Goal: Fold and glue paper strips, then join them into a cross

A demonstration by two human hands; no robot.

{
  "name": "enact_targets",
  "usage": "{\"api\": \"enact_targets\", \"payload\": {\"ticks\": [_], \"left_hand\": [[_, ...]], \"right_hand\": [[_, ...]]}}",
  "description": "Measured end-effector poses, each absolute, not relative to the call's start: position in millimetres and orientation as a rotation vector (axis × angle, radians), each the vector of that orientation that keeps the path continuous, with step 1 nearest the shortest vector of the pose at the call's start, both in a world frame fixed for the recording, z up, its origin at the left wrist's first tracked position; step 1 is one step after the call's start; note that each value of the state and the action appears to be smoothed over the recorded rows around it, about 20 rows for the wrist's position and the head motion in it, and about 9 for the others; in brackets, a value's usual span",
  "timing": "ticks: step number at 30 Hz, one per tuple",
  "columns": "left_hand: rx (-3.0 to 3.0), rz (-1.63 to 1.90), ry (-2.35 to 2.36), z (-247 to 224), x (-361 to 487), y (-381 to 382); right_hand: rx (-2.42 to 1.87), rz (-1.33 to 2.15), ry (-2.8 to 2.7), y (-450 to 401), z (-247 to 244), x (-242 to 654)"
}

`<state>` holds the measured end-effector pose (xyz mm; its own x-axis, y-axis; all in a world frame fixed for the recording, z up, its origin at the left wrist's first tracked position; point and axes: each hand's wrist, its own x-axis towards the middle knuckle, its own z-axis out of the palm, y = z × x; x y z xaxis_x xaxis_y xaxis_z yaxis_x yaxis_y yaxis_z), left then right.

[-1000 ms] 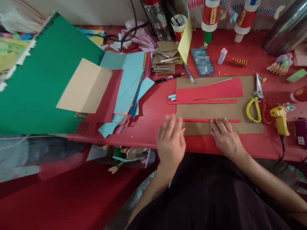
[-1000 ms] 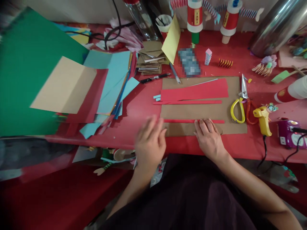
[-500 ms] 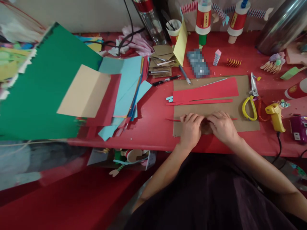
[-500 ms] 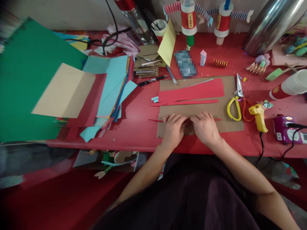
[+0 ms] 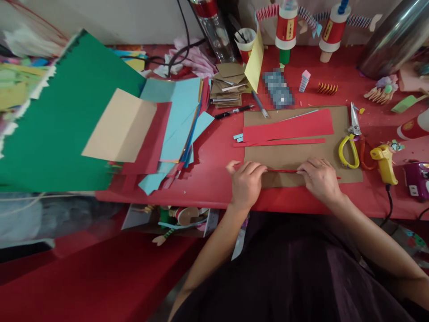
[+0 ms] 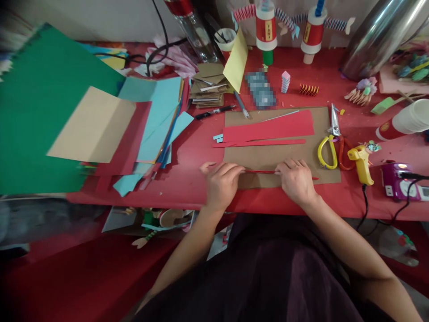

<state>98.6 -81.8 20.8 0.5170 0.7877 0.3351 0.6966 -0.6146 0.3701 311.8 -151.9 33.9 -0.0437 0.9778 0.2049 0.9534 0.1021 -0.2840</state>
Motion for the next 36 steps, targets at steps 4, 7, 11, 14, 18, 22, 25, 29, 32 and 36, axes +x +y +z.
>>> {"api": "enact_targets", "payload": {"ticks": [4,7,11,14,18,22,25,29,32,36], "left_hand": [[2.453,0.740,1.475,16.5,65.2,-68.9],[2.205,0.967,1.831,22.0,43.8,-62.8],[1.745,1.056,1.681,40.7,65.1,-81.3],[1.345,0.842,1.176,48.4,115.5,-107.9],[0.751,1.030,0.960,46.1,163.4,-125.3],[0.524,0.925,0.914,45.9,159.5,-113.0],[0.515,0.897,0.954,47.8,140.7,-93.0],[0.619,0.955,1.034,54.3,115.7,-69.7],[0.876,0.884,1.052,63.7,104.3,-63.8],[1.409,0.449,1.009,71.3,105.2,-67.6]], "right_hand": [[-1.883,0.136,-2.014,-155.6,31.9,315.9],[-1.865,0.178,-1.915,-157.0,34.0,317.4],[-1.790,0.323,-1.685,-156.3,46.8,307.2],[-1.727,0.364,-1.599,-155.5,56.7,288.7],[-1.726,0.377,-1.539,-156.8,60.4,270.2],[-1.714,0.508,-1.502,-165.3,56.2,263.5],[-1.675,0.587,-1.616,-181.1,50.3,255.4],[-1.643,0.646,-1.822,-205.8,44.9,248.3],[-1.638,0.788,-1.758,-210.2,46.3,256.6],[-1.596,0.970,-1.155,-187.8,51.0,283.9]]}}
